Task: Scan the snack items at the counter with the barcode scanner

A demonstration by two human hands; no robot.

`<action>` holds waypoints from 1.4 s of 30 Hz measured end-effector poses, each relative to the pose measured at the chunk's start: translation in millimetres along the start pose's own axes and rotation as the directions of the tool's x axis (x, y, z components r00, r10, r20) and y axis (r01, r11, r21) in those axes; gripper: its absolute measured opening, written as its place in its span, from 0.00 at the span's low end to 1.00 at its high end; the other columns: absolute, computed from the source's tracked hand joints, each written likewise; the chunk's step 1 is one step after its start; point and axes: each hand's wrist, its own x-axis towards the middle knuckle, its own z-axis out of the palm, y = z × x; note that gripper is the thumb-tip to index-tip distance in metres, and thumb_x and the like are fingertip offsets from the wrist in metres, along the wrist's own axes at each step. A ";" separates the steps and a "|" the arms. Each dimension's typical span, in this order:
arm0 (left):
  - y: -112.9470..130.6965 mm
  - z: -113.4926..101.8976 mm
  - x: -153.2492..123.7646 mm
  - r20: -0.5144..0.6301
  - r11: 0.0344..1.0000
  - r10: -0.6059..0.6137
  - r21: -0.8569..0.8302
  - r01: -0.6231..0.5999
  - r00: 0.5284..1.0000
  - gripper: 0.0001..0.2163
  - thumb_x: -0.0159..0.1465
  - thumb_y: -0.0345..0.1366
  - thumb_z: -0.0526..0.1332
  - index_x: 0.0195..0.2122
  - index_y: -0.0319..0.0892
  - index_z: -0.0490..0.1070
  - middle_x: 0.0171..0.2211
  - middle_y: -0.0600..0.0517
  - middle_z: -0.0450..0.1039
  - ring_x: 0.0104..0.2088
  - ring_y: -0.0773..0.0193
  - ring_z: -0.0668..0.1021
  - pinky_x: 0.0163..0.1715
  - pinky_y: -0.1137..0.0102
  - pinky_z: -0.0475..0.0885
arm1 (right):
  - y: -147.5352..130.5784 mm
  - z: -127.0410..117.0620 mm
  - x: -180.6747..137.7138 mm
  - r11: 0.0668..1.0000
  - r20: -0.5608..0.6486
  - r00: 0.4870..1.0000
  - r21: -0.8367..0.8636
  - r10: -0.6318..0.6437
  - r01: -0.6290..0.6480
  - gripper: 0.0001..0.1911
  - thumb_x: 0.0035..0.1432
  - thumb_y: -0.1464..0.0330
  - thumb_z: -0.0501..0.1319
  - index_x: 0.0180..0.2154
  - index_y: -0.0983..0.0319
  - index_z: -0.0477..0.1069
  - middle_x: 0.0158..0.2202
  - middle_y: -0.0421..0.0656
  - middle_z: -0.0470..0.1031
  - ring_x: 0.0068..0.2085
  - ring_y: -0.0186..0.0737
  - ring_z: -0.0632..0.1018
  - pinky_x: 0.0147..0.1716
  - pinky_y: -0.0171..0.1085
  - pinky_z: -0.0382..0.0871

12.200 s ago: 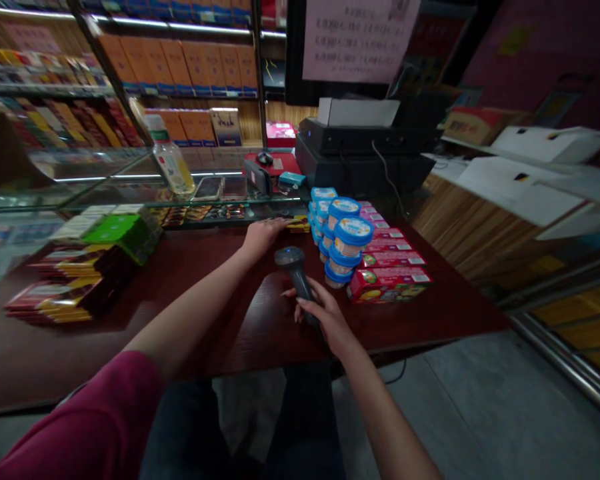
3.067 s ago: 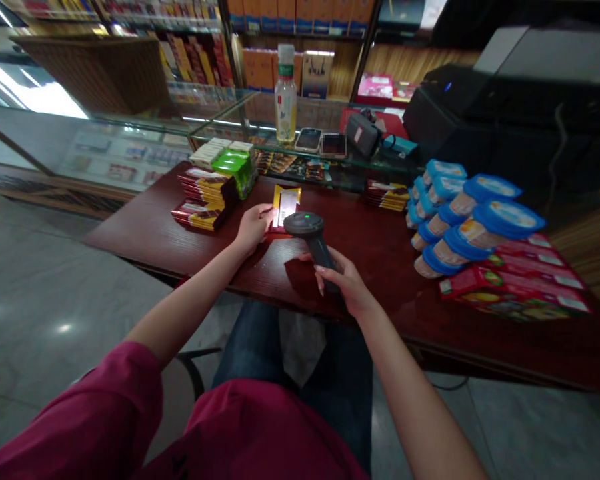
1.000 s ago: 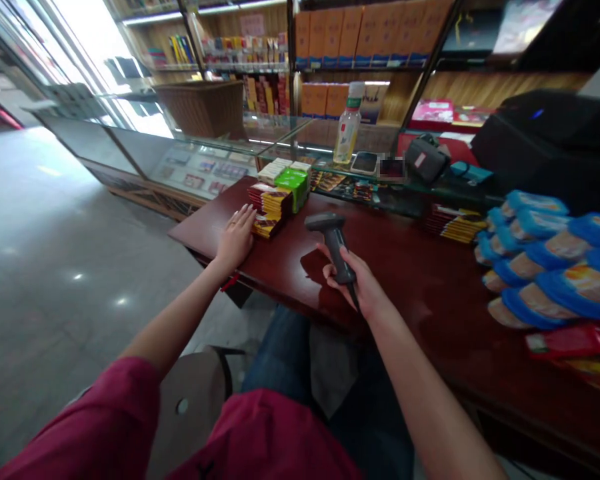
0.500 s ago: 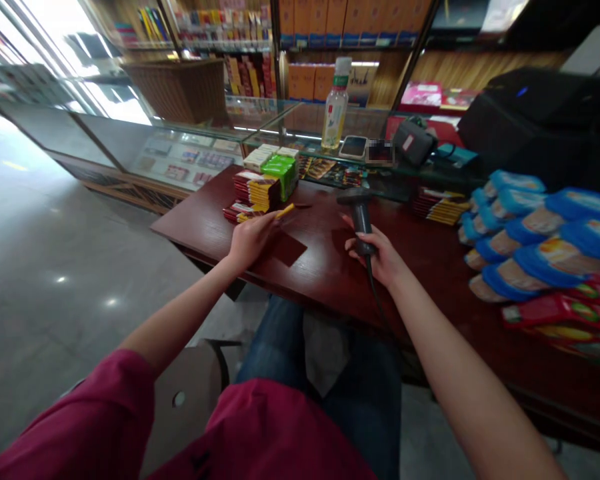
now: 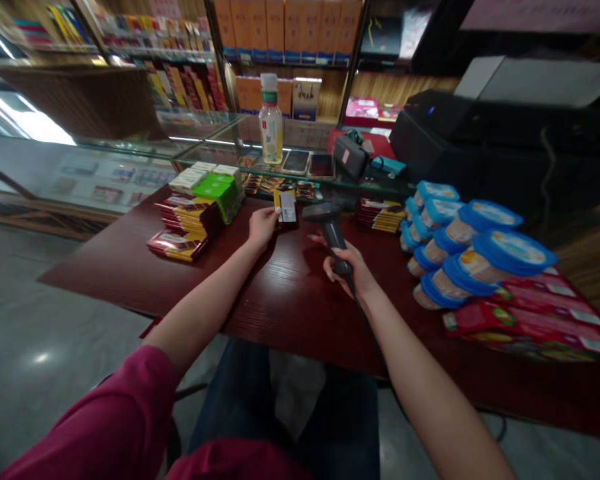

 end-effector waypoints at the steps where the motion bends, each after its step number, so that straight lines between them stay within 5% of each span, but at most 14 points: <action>1: -2.5 -0.1 0.6 0.013 1.000 0.001 -0.024 0.000 1.000 0.12 0.70 0.35 0.64 0.49 0.37 0.84 0.43 0.44 0.87 0.43 0.54 0.87 0.42 0.68 0.79 | 0.4 0.4 0.5 1.000 -0.002 1.000 0.002 -0.001 0.001 0.23 0.51 0.57 0.66 0.48 0.58 0.78 0.61 0.52 0.80 0.18 0.29 0.66 0.14 0.34 0.44; 6: -5.5 -3.0 -3.7 0.099 0.990 0.027 -0.140 -0.013 0.995 0.11 0.68 0.36 0.65 0.48 0.38 0.84 0.44 0.45 0.86 0.42 0.57 0.86 0.45 0.67 0.79 | 1.2 4.8 0.4 0.998 0.017 0.999 0.046 0.033 -0.033 0.26 0.51 0.56 0.66 0.52 0.58 0.77 0.63 0.52 0.78 0.17 0.28 0.66 0.13 0.34 0.49; 12: 9.4 -4.6 -13.4 0.151 0.990 0.024 -0.142 -0.002 0.988 0.12 0.68 0.30 0.59 0.41 0.36 0.84 0.31 0.50 0.84 0.31 0.65 0.82 0.33 0.75 0.75 | 1.0 5.7 -1.9 0.997 0.075 0.997 0.060 0.033 -0.038 0.27 0.54 0.58 0.66 0.55 0.57 0.78 0.62 0.51 0.79 0.18 0.29 0.68 0.12 0.34 0.50; 17: 13.0 -6.5 -16.3 0.141 0.984 0.035 -0.178 -0.010 0.989 0.12 0.69 0.36 0.63 0.48 0.37 0.83 0.42 0.46 0.86 0.40 0.60 0.86 0.41 0.70 0.79 | -0.8 4.2 -1.6 0.998 0.027 1.000 0.060 0.009 -0.011 0.27 0.52 0.56 0.66 0.54 0.57 0.78 0.60 0.52 0.80 0.17 0.29 0.68 0.12 0.34 0.50; 23: 35.6 -5.8 -37.5 0.109 0.931 0.318 0.151 -0.331 0.942 0.13 0.70 0.36 0.64 0.54 0.45 0.83 0.51 0.47 0.85 0.50 0.54 0.86 0.53 0.65 0.77 | -8.3 -13.9 -22.4 0.994 -0.136 0.985 0.011 -0.110 0.112 0.22 0.54 0.58 0.68 0.49 0.58 0.79 0.55 0.52 0.83 0.18 0.30 0.71 0.13 0.33 0.51; 28: 79.7 36.5 -46.2 0.294 0.681 0.478 0.471 -0.561 0.828 0.16 0.74 0.39 0.61 0.61 0.55 0.78 0.53 0.48 0.84 0.50 0.53 0.86 0.50 0.66 0.77 | -14.1 -43.1 -70.1 0.995 -0.248 0.964 -0.065 -0.092 0.078 0.20 0.56 0.58 0.71 0.48 0.60 0.77 0.41 0.49 0.86 0.18 0.32 0.73 0.13 0.32 0.56; 34: 125.4 117.5 -39.4 0.613 0.365 0.551 0.433 -0.824 0.566 0.19 0.74 0.30 0.57 0.62 0.48 0.77 0.61 0.44 0.78 0.59 0.50 0.82 0.55 0.61 0.78 | -15.7 -66.7 -107.2 0.994 -0.251 0.965 -0.091 -0.076 0.055 0.24 0.55 0.57 0.73 0.51 0.58 0.74 0.55 0.52 0.82 0.20 0.33 0.77 0.12 0.32 0.62; 37: 131.3 147.8 -41.1 0.685 0.279 0.471 0.482 -0.831 0.555 0.20 0.73 0.27 0.55 0.62 0.43 0.77 0.55 0.38 0.82 0.54 0.46 0.84 0.50 0.57 0.80 | -13.4 -70.3 -107.5 0.996 -0.277 0.958 -0.060 -0.077 0.063 0.25 0.55 0.57 0.73 0.51 0.59 0.73 0.55 0.53 0.82 0.19 0.32 0.76 0.11 0.31 0.61; 42: 128.4 178.4 -37.8 0.684 0.261 0.385 0.563 -0.784 0.619 0.20 0.75 0.28 0.52 0.63 0.42 0.75 0.51 0.34 0.82 0.53 0.45 0.85 0.50 0.56 0.80 | -8.4 -74.0 -102.8 0.996 -0.290 0.953 -0.029 -0.085 0.080 0.26 0.55 0.57 0.73 0.53 0.59 0.73 0.57 0.54 0.81 0.19 0.31 0.75 0.12 0.31 0.61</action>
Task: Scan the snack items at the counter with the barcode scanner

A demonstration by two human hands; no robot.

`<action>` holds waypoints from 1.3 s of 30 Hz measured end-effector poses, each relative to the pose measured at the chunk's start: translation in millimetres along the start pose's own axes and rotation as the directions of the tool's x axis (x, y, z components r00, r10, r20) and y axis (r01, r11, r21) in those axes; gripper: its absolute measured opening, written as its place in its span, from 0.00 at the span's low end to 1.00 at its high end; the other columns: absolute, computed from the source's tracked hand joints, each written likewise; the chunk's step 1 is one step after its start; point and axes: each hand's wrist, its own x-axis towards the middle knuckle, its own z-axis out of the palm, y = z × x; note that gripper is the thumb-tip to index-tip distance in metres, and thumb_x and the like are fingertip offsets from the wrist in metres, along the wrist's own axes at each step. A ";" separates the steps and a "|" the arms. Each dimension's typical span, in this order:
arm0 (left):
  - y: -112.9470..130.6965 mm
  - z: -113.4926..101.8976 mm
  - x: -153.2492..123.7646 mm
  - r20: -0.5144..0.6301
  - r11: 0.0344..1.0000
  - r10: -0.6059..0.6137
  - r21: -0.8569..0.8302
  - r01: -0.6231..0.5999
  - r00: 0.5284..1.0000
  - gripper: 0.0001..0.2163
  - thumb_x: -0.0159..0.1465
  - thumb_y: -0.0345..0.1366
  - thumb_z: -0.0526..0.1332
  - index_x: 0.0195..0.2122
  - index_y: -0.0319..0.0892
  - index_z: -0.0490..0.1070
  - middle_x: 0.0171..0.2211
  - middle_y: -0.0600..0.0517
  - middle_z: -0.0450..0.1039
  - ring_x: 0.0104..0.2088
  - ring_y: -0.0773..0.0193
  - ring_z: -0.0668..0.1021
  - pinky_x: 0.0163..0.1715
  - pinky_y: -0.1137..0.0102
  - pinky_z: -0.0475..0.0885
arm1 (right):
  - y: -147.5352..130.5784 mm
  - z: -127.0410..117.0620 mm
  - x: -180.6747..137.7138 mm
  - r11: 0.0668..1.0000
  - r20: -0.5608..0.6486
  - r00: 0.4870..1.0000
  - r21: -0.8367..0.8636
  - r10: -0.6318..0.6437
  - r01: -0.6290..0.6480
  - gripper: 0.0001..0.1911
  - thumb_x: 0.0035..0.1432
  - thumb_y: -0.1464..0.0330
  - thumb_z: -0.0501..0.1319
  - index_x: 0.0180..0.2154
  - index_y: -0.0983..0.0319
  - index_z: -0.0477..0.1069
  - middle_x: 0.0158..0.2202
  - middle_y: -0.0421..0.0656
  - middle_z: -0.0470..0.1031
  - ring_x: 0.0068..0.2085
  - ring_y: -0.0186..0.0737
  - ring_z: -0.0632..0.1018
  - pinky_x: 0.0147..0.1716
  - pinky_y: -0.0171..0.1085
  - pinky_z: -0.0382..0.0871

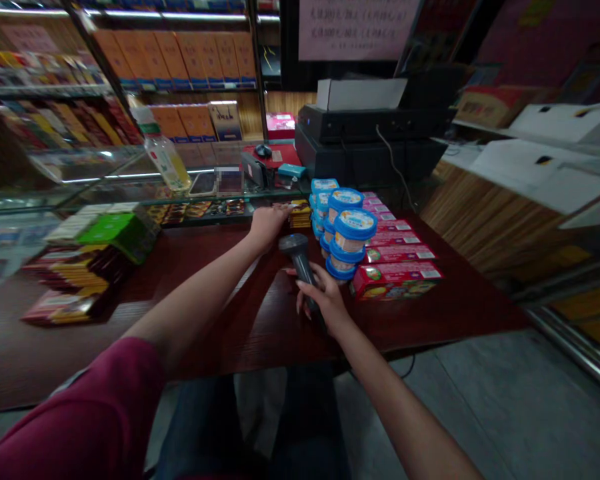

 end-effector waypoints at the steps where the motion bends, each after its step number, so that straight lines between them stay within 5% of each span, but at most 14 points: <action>1: 0.9 3.1 3.5 0.004 1.000 -0.004 -0.005 0.004 1.000 0.20 0.75 0.28 0.51 0.64 0.41 0.75 0.53 0.34 0.82 0.54 0.45 0.84 0.51 0.56 0.79 | 0.8 -0.5 0.5 1.000 -0.006 1.000 0.005 -0.007 0.007 0.26 0.55 0.57 0.73 0.53 0.59 0.73 0.57 0.54 0.81 0.19 0.31 0.75 0.12 0.31 0.61; 5: 1.4 13.4 4.8 -0.036 0.993 0.052 -0.100 -0.056 0.998 0.24 0.74 0.26 0.51 0.69 0.38 0.67 0.68 0.37 0.70 0.68 0.51 0.73 0.68 0.55 0.69 | 0.0 -1.1 0.4 1.000 -0.019 1.000 -0.003 -0.005 0.005 0.25 0.54 0.57 0.73 0.51 0.58 0.73 0.58 0.53 0.81 0.20 0.31 0.75 0.13 0.32 0.62; 9: -12.8 13.9 -37.9 -0.134 0.976 0.110 -0.173 -0.132 0.985 0.32 0.70 0.23 0.52 0.76 0.37 0.53 0.77 0.43 0.52 0.77 0.56 0.57 0.76 0.56 0.55 | -6.7 0.5 -4.4 1.000 0.010 1.000 -0.029 0.004 -0.003 0.24 0.53 0.58 0.73 0.50 0.58 0.74 0.58 0.53 0.81 0.22 0.32 0.75 0.14 0.33 0.62; 16: -100.9 -31.0 -220.3 -0.178 0.979 0.200 0.005 -0.203 0.963 0.32 0.72 0.28 0.51 0.78 0.39 0.50 0.77 0.45 0.52 0.78 0.60 0.55 0.78 0.57 0.48 | 0.5 45.7 -7.0 0.994 0.196 0.976 0.026 0.096 -0.103 0.24 0.57 0.63 0.73 0.54 0.58 0.77 0.60 0.53 0.79 0.28 0.35 0.76 0.21 0.37 0.64; 21: -181.9 -82.7 -343.6 -0.091 0.990 -0.013 0.141 0.026 0.996 0.32 0.73 0.28 0.51 0.78 0.44 0.51 0.77 0.47 0.52 0.77 0.58 0.57 0.78 0.54 0.47 | 18.5 121.7 3.6 0.987 0.365 0.924 0.061 0.117 -0.149 0.19 0.53 0.66 0.73 0.48 0.58 0.81 0.59 0.50 0.80 0.29 0.35 0.76 0.26 0.38 0.67; 25: -230.3 -108.0 -406.8 -0.062 0.965 -0.196 0.166 0.204 0.979 0.32 0.73 0.34 0.56 0.77 0.44 0.52 0.77 0.46 0.52 0.77 0.56 0.56 0.78 0.53 0.47 | 30.2 171.3 12.2 0.978 0.418 0.894 0.050 0.162 -0.200 0.19 0.48 0.66 0.73 0.45 0.59 0.81 0.53 0.49 0.84 0.27 0.35 0.76 0.24 0.36 0.66; 28: -251.1 -112.1 -428.6 -0.035 0.950 -0.286 0.116 0.288 0.957 0.33 0.73 0.37 0.58 0.77 0.42 0.52 0.77 0.45 0.53 0.77 0.55 0.56 0.78 0.51 0.49 | 36.1 194.6 15.7 0.970 0.456 0.866 0.023 0.206 -0.243 0.19 0.47 0.65 0.73 0.44 0.60 0.81 0.54 0.51 0.84 0.28 0.36 0.77 0.24 0.36 0.67; 32: -260.5 -104.8 -432.4 -0.005 0.949 -0.312 0.045 0.312 0.950 0.26 0.73 0.34 0.57 0.72 0.41 0.64 0.72 0.43 0.64 0.74 0.55 0.65 0.77 0.51 0.53 | 41.4 209.6 16.2 0.962 0.488 0.839 -0.008 0.242 -0.273 0.18 0.47 0.65 0.72 0.43 0.60 0.81 0.55 0.51 0.83 0.30 0.36 0.77 0.27 0.37 0.73; 39: -229.2 -97.5 -432.4 -0.152 0.976 -0.220 -0.031 0.218 0.964 0.17 0.74 0.32 0.58 0.60 0.47 0.79 0.61 0.46 0.79 0.63 0.56 0.79 0.65 0.60 0.72 | 45.5 202.9 14.2 0.973 0.438 0.875 0.003 0.206 -0.231 0.16 0.48 0.65 0.71 0.42 0.58 0.80 0.53 0.45 0.85 0.30 0.36 0.77 0.28 0.36 0.75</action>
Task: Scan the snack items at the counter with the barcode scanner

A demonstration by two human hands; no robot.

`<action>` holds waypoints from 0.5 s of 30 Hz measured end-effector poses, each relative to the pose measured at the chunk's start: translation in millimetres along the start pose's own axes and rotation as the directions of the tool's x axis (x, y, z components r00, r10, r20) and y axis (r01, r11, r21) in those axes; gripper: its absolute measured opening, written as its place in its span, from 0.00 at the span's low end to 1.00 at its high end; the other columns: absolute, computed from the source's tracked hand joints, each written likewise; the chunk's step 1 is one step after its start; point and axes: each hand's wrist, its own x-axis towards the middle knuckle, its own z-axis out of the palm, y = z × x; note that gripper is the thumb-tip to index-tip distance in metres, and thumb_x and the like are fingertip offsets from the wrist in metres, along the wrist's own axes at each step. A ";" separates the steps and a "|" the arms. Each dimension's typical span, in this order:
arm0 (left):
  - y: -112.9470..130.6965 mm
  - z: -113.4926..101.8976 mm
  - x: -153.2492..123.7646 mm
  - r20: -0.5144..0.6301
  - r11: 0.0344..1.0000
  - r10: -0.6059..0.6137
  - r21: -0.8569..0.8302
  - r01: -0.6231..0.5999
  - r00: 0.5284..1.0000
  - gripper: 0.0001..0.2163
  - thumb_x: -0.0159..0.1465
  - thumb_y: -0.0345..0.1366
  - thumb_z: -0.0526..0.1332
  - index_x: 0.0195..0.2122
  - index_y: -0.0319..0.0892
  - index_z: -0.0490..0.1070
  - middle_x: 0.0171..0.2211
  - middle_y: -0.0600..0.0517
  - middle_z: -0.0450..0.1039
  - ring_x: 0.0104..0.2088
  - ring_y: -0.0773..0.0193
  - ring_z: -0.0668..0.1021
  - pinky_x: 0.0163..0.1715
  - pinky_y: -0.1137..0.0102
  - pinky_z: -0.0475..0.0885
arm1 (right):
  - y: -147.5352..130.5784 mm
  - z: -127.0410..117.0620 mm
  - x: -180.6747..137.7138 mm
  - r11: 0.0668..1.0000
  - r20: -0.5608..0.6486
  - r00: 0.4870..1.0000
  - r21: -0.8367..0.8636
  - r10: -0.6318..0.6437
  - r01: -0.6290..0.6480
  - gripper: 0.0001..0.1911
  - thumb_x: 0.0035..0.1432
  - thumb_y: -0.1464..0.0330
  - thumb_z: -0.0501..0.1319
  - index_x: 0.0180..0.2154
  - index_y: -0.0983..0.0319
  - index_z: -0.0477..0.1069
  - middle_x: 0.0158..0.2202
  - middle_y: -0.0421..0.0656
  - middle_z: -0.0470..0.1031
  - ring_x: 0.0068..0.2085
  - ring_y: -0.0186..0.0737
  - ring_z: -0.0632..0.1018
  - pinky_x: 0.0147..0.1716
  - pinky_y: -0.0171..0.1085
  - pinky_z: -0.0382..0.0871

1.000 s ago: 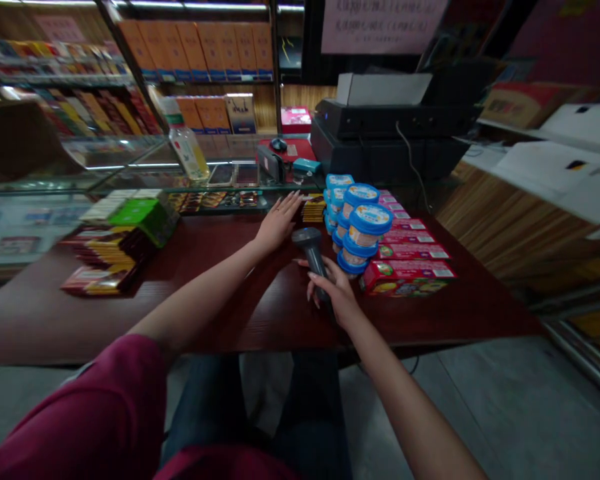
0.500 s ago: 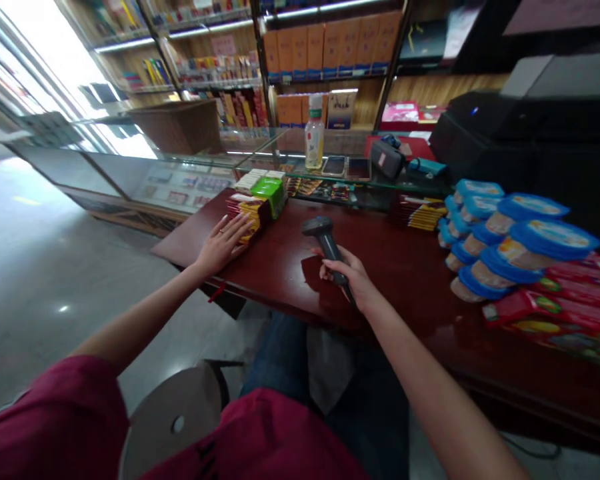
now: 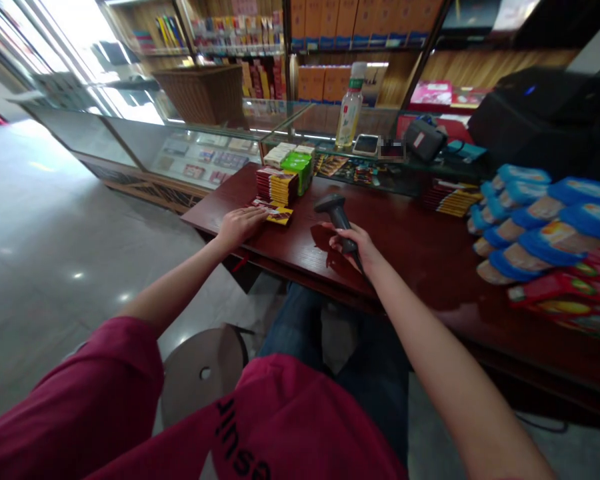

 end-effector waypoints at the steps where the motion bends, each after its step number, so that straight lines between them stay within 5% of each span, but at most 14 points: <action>1: 8.5 0.3 1.1 -0.026 1.000 -0.019 -0.023 0.019 0.999 0.17 0.74 0.32 0.58 0.60 0.47 0.79 0.60 0.46 0.79 0.61 0.56 0.81 0.62 0.62 0.74 | -0.4 -3.1 -1.7 1.000 -0.012 1.000 0.001 -0.006 0.006 0.17 0.48 0.65 0.71 0.42 0.58 0.80 0.53 0.45 0.85 0.30 0.36 0.77 0.28 0.36 0.75; 7: 69.7 17.8 54.8 -0.144 0.879 -0.339 -0.402 0.258 0.930 0.13 0.72 0.35 0.63 0.55 0.48 0.83 0.49 0.49 0.86 0.47 0.56 0.86 0.49 0.68 0.77 | -10.3 -31.9 -22.4 0.993 -0.079 0.991 -0.041 -0.111 0.108 0.19 0.50 0.62 0.71 0.45 0.57 0.78 0.57 0.46 0.83 0.29 0.36 0.78 0.27 0.37 0.72; 11: 105.1 55.9 112.8 -0.050 0.618 -0.470 -0.731 0.288 0.882 0.12 0.67 0.34 0.67 0.50 0.41 0.85 0.47 0.48 0.86 0.48 0.53 0.86 0.49 0.66 0.78 | -17.4 -55.4 -45.2 0.976 -0.161 0.967 -0.123 -0.199 0.180 0.19 0.52 0.59 0.72 0.44 0.57 0.77 0.57 0.48 0.83 0.26 0.35 0.76 0.25 0.38 0.69; 15: 132.0 102.4 150.3 0.098 0.353 -0.538 -0.876 0.329 0.837 0.13 0.66 0.36 0.67 0.49 0.36 0.84 0.46 0.44 0.86 0.46 0.53 0.86 0.48 0.64 0.80 | -18.4 -73.2 -62.9 0.963 -0.195 0.956 -0.199 -0.221 0.182 0.20 0.52 0.57 0.72 0.45 0.57 0.77 0.55 0.47 0.84 0.22 0.33 0.71 0.21 0.37 0.64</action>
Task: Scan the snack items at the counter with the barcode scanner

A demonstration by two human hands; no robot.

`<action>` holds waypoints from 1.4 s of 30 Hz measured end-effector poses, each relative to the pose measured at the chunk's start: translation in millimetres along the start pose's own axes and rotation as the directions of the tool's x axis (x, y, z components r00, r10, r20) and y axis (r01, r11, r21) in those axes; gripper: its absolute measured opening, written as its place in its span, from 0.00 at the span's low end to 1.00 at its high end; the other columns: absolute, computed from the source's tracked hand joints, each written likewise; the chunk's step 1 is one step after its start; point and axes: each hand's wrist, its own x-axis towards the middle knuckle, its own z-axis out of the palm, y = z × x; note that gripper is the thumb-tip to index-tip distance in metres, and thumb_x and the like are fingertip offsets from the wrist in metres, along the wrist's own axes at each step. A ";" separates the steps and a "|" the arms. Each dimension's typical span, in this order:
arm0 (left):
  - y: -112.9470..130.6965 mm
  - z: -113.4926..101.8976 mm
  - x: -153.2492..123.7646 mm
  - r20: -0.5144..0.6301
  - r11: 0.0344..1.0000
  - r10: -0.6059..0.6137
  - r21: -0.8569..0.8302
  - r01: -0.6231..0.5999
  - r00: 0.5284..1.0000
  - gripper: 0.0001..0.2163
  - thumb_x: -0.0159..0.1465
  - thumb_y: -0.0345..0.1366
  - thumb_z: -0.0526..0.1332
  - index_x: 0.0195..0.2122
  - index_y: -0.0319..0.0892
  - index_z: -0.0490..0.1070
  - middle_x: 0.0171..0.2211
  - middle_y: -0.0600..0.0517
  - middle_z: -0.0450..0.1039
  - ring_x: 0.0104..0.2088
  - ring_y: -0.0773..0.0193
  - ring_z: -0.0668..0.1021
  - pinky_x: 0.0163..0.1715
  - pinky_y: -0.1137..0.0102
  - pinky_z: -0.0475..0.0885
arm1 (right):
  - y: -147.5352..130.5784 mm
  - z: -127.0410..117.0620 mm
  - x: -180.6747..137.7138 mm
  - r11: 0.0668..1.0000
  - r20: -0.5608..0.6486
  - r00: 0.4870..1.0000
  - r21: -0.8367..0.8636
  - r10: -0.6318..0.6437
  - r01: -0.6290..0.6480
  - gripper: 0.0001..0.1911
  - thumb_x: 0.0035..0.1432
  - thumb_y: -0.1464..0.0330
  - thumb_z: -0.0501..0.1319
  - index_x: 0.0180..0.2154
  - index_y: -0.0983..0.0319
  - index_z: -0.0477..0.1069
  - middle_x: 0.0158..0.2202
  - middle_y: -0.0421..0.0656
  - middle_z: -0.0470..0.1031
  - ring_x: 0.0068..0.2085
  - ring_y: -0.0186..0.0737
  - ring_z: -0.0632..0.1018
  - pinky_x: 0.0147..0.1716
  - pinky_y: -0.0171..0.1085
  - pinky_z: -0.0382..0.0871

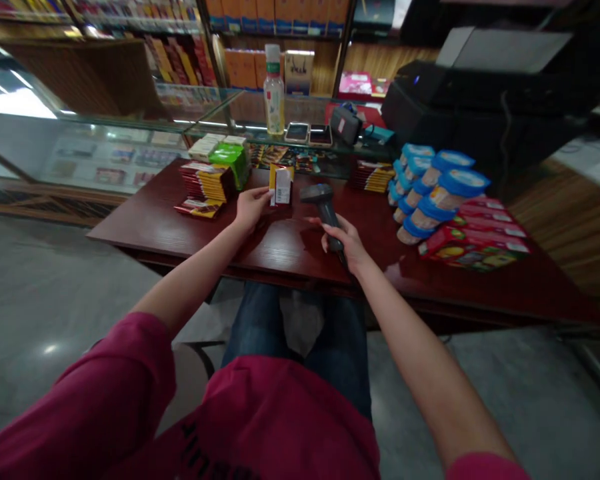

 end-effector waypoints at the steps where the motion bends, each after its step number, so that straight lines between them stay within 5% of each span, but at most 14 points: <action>1: -5.0 9.6 2.3 0.005 0.999 -0.022 -0.035 0.023 1.000 0.14 0.66 0.36 0.68 0.49 0.36 0.84 0.45 0.44 0.86 0.46 0.53 0.86 0.48 0.64 0.80 | 0.8 -3.0 -1.6 1.000 -0.007 1.000 -0.002 0.006 -0.006 0.20 0.51 0.57 0.72 0.45 0.56 0.77 0.54 0.47 0.84 0.22 0.33 0.70 0.20 0.37 0.64; 8: -17.2 18.9 2.2 0.085 0.985 -0.088 -0.142 0.100 0.992 0.16 0.65 0.38 0.69 0.51 0.35 0.83 0.45 0.42 0.86 0.44 0.54 0.87 0.45 0.64 0.81 | 5.8 -7.0 1.5 0.999 0.066 0.998 0.051 0.004 -0.007 0.20 0.53 0.56 0.71 0.45 0.59 0.78 0.53 0.50 0.84 0.21 0.32 0.70 0.19 0.36 0.63; 17: 1.6 17.9 -10.6 0.095 0.997 -0.007 -0.071 0.014 0.995 0.11 0.66 0.34 0.65 0.45 0.37 0.85 0.40 0.47 0.87 0.41 0.57 0.87 0.42 0.70 0.79 | 0.3 -6.3 -2.3 0.996 0.123 0.992 0.088 0.007 -0.018 0.21 0.54 0.58 0.71 0.48 0.60 0.79 0.52 0.52 0.85 0.19 0.29 0.69 0.16 0.34 0.60; 23: -2.5 14.6 -9.1 0.044 0.995 -0.061 -0.076 0.064 0.997 0.15 0.65 0.39 0.69 0.49 0.37 0.84 0.44 0.45 0.87 0.43 0.54 0.87 0.45 0.64 0.81 | 4.5 -8.9 0.1 0.993 0.066 0.998 0.118 -0.016 0.008 0.20 0.54 0.57 0.72 0.46 0.60 0.79 0.53 0.52 0.84 0.19 0.30 0.71 0.16 0.34 0.63; 27: 11.9 23.4 -1.2 0.014 0.981 0.119 0.150 -0.120 0.993 0.11 0.65 0.39 0.69 0.47 0.43 0.85 0.45 0.47 0.87 0.47 0.52 0.87 0.50 0.62 0.79 | -0.9 -29.4 2.1 0.995 -0.046 0.998 0.082 -0.054 0.057 0.20 0.55 0.56 0.72 0.46 0.59 0.78 0.53 0.52 0.84 0.20 0.32 0.72 0.17 0.36 0.67; 33: 60.5 96.1 30.3 0.194 0.724 0.360 0.559 -0.405 0.913 0.12 0.72 0.41 0.64 0.53 0.54 0.83 0.46 0.48 0.86 0.44 0.50 0.87 0.45 0.63 0.77 | -10.1 -85.9 -10.4 0.996 -0.262 0.962 0.015 -0.081 0.087 0.19 0.56 0.58 0.73 0.47 0.59 0.76 0.52 0.51 0.84 0.21 0.32 0.75 0.20 0.36 0.71; 38: 82.5 178.8 61.1 0.451 0.506 0.477 0.562 -0.655 0.755 0.15 0.75 0.38 0.59 0.58 0.52 0.80 0.56 0.46 0.83 0.49 0.49 0.86 0.44 0.63 0.76 | -2.2 -102.8 -15.5 0.991 -0.366 0.926 0.059 -0.093 0.124 0.20 0.58 0.56 0.71 0.47 0.59 0.76 0.52 0.51 0.84 0.19 0.32 0.72 0.18 0.36 0.67; 42: 78.4 223.0 77.0 0.608 0.352 0.464 0.542 -0.763 0.645 0.17 0.74 0.30 0.56 0.57 0.43 0.80 0.57 0.40 0.81 0.52 0.45 0.84 0.48 0.58 0.78 | -1.9 -100.2 -10.6 0.992 -0.340 0.937 0.065 -0.078 0.106 0.19 0.57 0.55 0.71 0.47 0.57 0.75 0.51 0.50 0.85 0.20 0.33 0.72 0.18 0.37 0.68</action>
